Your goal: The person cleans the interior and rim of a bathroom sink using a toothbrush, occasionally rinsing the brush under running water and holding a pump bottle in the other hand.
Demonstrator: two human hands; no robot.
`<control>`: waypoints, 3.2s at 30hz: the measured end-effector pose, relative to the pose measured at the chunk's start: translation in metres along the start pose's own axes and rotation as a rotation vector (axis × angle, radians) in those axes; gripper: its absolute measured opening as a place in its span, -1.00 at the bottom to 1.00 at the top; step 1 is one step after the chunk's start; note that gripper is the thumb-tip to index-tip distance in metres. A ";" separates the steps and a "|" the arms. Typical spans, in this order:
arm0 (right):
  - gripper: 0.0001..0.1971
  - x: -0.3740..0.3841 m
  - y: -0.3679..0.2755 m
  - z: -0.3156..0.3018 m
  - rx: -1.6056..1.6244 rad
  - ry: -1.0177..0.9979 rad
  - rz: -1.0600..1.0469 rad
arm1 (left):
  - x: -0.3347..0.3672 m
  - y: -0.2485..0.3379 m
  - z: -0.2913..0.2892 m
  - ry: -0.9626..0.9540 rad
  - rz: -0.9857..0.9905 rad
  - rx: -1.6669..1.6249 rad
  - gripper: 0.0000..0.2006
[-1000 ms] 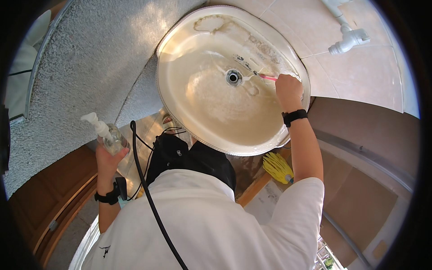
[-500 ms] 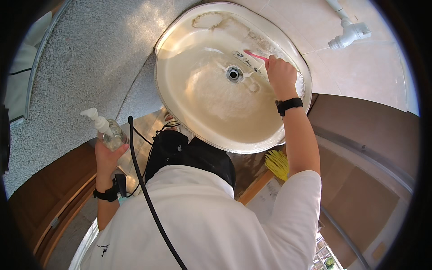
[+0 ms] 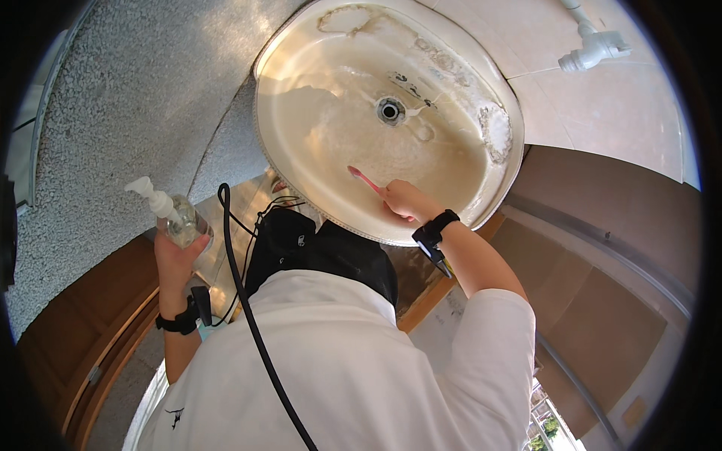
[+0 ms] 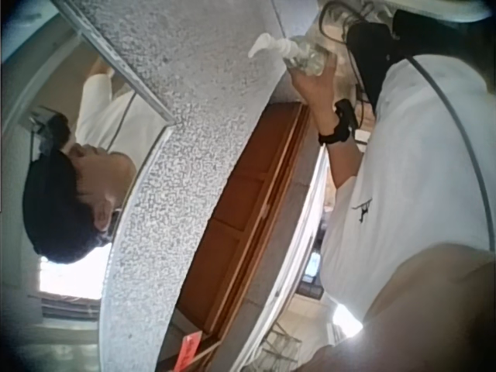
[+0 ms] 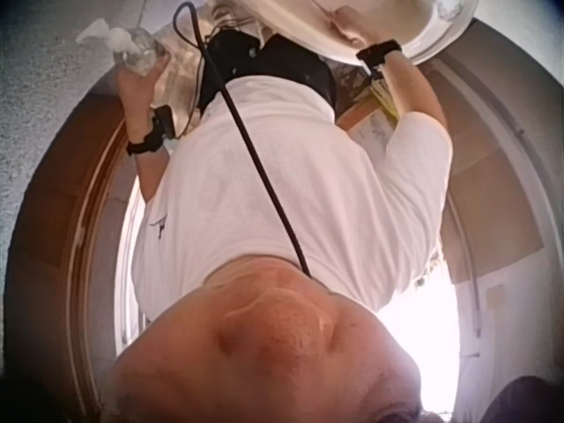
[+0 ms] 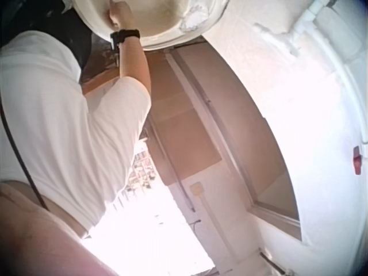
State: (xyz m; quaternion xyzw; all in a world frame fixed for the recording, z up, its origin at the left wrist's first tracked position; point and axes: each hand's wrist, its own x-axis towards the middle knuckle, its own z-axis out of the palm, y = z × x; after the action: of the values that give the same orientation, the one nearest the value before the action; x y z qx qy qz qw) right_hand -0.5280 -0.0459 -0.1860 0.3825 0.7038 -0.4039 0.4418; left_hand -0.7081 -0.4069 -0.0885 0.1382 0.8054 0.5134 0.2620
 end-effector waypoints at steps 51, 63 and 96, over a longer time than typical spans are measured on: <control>-0.67 -0.064 -0.085 0.166 -0.149 0.876 -0.191 | 0.061 0.034 -0.015 -0.443 0.319 0.123 -0.38; -0.66 -0.070 -0.077 0.169 -0.006 0.894 -0.074 | 0.053 0.026 -0.021 -0.465 0.337 0.071 -0.35; -0.61 -0.097 0.033 0.199 0.141 1.013 0.295 | 0.063 0.034 -0.005 -0.564 0.287 0.023 -0.48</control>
State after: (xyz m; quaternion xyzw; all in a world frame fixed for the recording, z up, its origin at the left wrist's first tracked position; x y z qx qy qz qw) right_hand -0.4052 -0.2308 -0.1597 0.6533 0.7388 -0.1487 0.0718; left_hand -0.7645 -0.3643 -0.0739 0.3903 0.6788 0.4776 0.3984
